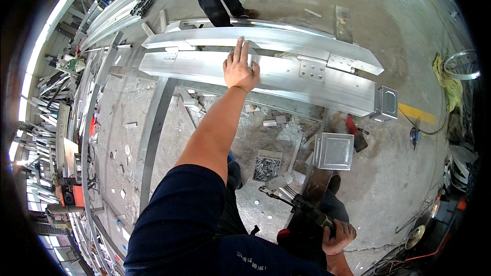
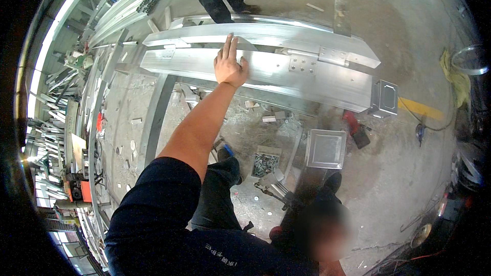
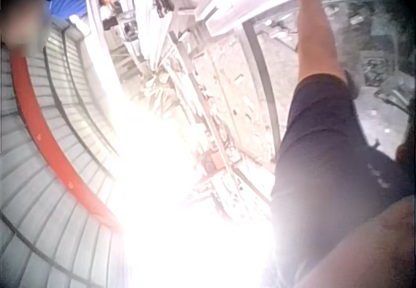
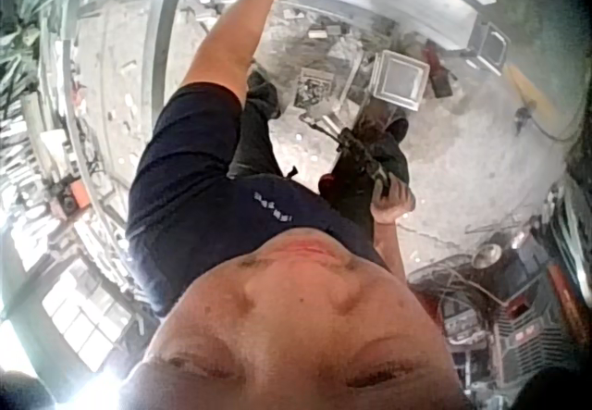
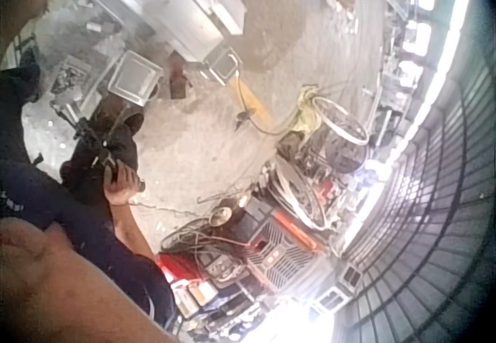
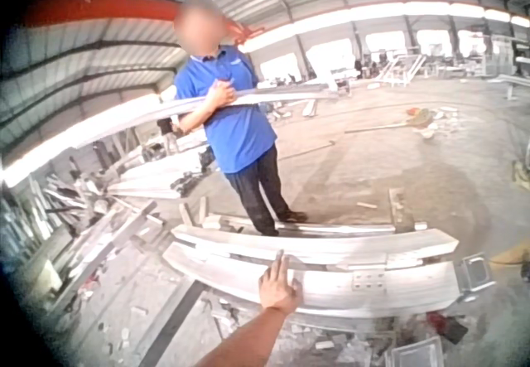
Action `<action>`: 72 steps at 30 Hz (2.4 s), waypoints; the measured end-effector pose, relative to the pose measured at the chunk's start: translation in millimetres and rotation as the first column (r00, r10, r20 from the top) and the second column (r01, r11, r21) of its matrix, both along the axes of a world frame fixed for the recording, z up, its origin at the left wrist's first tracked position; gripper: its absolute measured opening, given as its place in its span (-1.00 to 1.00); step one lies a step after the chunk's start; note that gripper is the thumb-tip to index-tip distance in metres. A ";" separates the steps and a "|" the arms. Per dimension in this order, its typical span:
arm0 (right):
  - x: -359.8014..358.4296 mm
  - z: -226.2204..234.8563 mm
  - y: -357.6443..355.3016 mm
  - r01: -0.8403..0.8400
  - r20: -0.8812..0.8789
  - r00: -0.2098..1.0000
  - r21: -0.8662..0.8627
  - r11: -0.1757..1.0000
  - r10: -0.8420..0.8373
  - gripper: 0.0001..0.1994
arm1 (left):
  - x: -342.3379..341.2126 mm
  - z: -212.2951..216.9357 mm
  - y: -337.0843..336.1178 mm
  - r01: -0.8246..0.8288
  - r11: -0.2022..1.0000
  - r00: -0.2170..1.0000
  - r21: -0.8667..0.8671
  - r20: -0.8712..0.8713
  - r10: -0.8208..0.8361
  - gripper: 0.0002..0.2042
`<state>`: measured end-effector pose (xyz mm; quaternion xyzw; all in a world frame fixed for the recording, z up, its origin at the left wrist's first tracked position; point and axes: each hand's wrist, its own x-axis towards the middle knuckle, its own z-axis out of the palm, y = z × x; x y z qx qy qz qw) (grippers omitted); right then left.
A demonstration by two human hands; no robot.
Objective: The person welds aluminum profiles and metal frames using a handheld welding torch. They position pieces on a workbench, tack weld joints, and adjust components to assemble a larger frame structure.
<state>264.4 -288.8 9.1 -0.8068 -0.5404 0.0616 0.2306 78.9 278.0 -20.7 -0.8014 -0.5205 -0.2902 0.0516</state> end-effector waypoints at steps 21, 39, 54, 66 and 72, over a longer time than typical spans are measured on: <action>7.4 -5.4 -7.3 -0.018 -0.040 0.999 -0.013 1.000 0.017 -0.63 | 1.4 4.5 -2.2 -0.035 0.999 0.998 0.004 -0.053 0.035 -0.28; 7.9 -4.1 -6.9 -0.030 -0.026 0.999 -0.016 0.999 0.030 -0.64 | 2.4 3.8 -2.4 -0.016 1.000 1.000 0.020 -0.020 0.016 -0.32; 6.4 -7.9 -9.4 -0.035 -0.027 0.999 0.000 0.999 0.035 -0.64 | 0.0 4.2 1.0 -0.035 0.999 0.998 0.028 -0.053 0.036 -0.31; 8.6 12.3 3.3 -0.026 0.007 1.000 -0.054 0.998 0.026 -0.68 | 0.9 -3.6 4.2 0.007 0.998 1.000 0.068 -0.025 -0.005 -0.33; 8.4 5.7 -2.9 -0.001 -0.025 1.000 -0.059 0.998 -0.001 -0.66 | 4.7 -1.4 0.9 -0.015 0.999 1.000 0.052 -0.019 0.016 -0.35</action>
